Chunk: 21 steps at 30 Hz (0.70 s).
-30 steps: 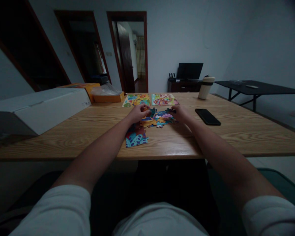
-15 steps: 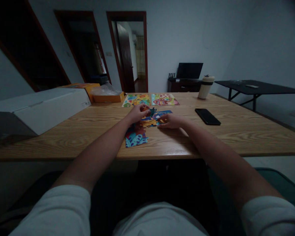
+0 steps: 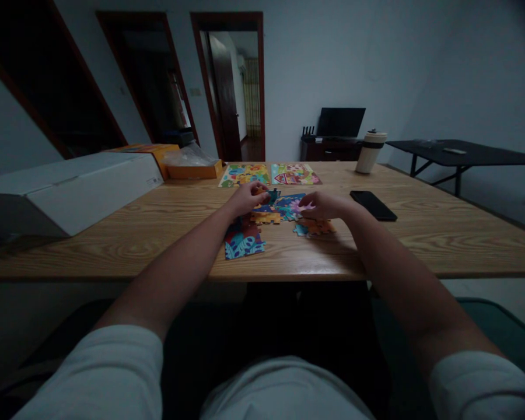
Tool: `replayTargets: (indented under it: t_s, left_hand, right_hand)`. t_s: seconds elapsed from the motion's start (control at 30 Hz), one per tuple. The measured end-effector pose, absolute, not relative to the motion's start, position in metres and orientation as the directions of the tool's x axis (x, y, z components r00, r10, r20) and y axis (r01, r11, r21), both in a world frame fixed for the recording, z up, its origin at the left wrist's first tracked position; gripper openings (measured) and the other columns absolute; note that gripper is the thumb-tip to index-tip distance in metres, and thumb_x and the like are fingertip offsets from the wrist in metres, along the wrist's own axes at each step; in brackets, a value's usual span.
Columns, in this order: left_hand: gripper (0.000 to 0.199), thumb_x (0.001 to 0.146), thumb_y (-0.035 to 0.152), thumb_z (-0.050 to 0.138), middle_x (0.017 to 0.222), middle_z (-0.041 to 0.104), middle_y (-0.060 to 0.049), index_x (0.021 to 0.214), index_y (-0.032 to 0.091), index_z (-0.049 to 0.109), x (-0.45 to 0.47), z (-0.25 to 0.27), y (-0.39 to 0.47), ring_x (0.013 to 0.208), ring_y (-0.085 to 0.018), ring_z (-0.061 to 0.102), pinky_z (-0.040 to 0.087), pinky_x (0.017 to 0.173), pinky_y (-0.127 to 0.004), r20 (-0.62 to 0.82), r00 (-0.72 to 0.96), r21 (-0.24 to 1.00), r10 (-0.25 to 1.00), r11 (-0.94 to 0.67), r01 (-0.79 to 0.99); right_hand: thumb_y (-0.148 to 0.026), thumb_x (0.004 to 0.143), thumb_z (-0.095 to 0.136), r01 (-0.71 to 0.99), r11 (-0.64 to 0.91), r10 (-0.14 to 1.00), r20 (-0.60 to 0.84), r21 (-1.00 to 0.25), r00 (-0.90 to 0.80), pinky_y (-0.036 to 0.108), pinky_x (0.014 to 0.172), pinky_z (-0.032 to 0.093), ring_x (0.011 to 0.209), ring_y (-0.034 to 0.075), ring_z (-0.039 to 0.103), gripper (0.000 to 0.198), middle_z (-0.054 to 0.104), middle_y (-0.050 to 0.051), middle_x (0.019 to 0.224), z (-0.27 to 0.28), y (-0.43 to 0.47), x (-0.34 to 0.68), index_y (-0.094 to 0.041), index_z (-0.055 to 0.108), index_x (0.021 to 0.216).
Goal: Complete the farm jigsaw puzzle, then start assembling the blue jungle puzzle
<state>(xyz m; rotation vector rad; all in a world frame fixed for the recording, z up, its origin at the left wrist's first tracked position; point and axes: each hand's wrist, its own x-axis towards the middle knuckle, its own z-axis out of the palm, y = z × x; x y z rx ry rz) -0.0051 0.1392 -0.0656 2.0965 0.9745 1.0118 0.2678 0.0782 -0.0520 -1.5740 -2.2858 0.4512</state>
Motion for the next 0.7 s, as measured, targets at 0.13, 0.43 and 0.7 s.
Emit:
replayTargets:
  t_s: [0.13,0.43,0.7]
  left_hand:
    - [0.023,0.081,0.029,0.067,0.075,0.067,-0.002,0.098,0.016,0.062,-0.005,-0.065,0.139,0.066,-0.015,0.063,0.050,0.062,-0.027,0.376,0.438,0.772,0.816,-0.538,0.339]
    - [0.016,0.083,0.024,0.065,0.073,0.066,-0.002,0.097,0.016,0.062,-0.004,-0.062,0.133,0.065,-0.014,0.062,0.050,0.062,-0.028,0.384,0.430,0.751,0.817,-0.547,0.369]
    - [0.018,0.083,0.025,0.064,0.074,0.067,-0.003,0.098,0.015,0.062,-0.005,-0.063,0.135,0.066,-0.015,0.063,0.049,0.061,-0.028,0.388,0.442,0.753,0.809,-0.555,0.354]
  right_hand:
    - [-0.041,0.070,0.075,0.803,0.349,0.933,0.100,-0.482,-0.346,0.031,0.065,0.045,0.066,0.020,0.063,0.032,0.074,0.004,0.083,-0.056,0.081,0.269,-0.030,0.077,0.100]
    - [-0.030,0.076,0.062,0.845,0.383,0.894,-0.081,-0.372,-0.440,0.033,0.059,0.042,0.060,0.019,0.059,0.017,0.072,0.003,0.072,-0.049,0.078,0.262,-0.027,0.079,0.078]
    - [-0.024,0.066,0.066,0.752,0.384,0.904,0.052,-0.537,-0.424,0.033,0.066,0.049,0.071,0.022,0.064,0.027,0.076,0.002,0.086,-0.059,0.084,0.258,-0.031,0.079,0.089]
